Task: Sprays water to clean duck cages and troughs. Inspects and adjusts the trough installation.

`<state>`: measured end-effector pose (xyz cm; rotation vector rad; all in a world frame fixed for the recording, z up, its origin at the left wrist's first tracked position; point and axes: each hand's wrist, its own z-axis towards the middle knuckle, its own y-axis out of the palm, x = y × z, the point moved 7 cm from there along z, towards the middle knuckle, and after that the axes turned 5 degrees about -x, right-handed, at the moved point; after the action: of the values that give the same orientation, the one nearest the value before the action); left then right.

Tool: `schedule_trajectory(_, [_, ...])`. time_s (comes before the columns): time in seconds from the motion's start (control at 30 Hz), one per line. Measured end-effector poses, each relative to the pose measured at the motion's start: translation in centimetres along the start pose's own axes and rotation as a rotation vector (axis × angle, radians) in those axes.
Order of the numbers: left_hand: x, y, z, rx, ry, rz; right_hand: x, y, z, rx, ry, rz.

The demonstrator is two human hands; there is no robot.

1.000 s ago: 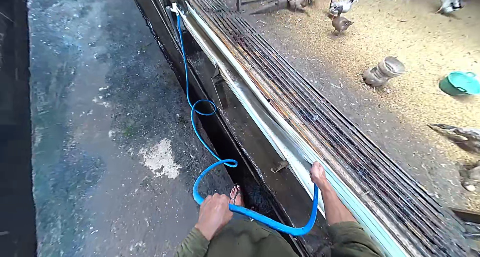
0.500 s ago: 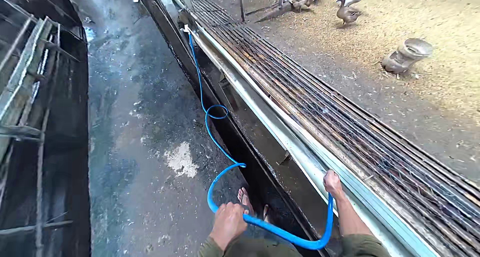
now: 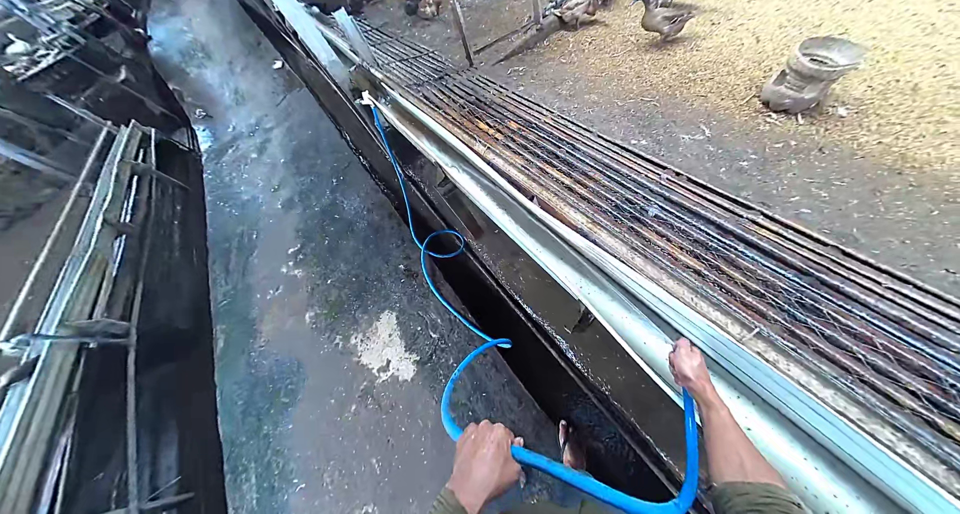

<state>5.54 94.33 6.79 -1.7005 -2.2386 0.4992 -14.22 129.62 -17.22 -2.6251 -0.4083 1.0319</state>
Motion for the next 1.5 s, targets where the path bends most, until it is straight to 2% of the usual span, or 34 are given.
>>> schedule_trajectory(0.33, [-0.3, 1.0, 1.3, -0.013, 0.056, 0.005, 0.0, 0.5, 0.2, -0.003, -0.026, -0.119])
schedule_trajectory(0.8, [-0.7, 1.6, 0.6, -0.005, 0.075, -0.019, 0.4, 0.1, 0.1, 0.061, -0.009, -0.073])
schedule_trajectory(1.2, [-0.3, 2.5, -0.3, -0.023, 0.071, -0.014, 0.6, 0.3, 0.1, 0.035, -0.021, 0.017])
schedule_trajectory(1.5, [-0.4, 2.6, -0.6, 0.0, 0.08, -0.029, 0.5, 0.4, 0.1, 0.02, -0.034, -0.021])
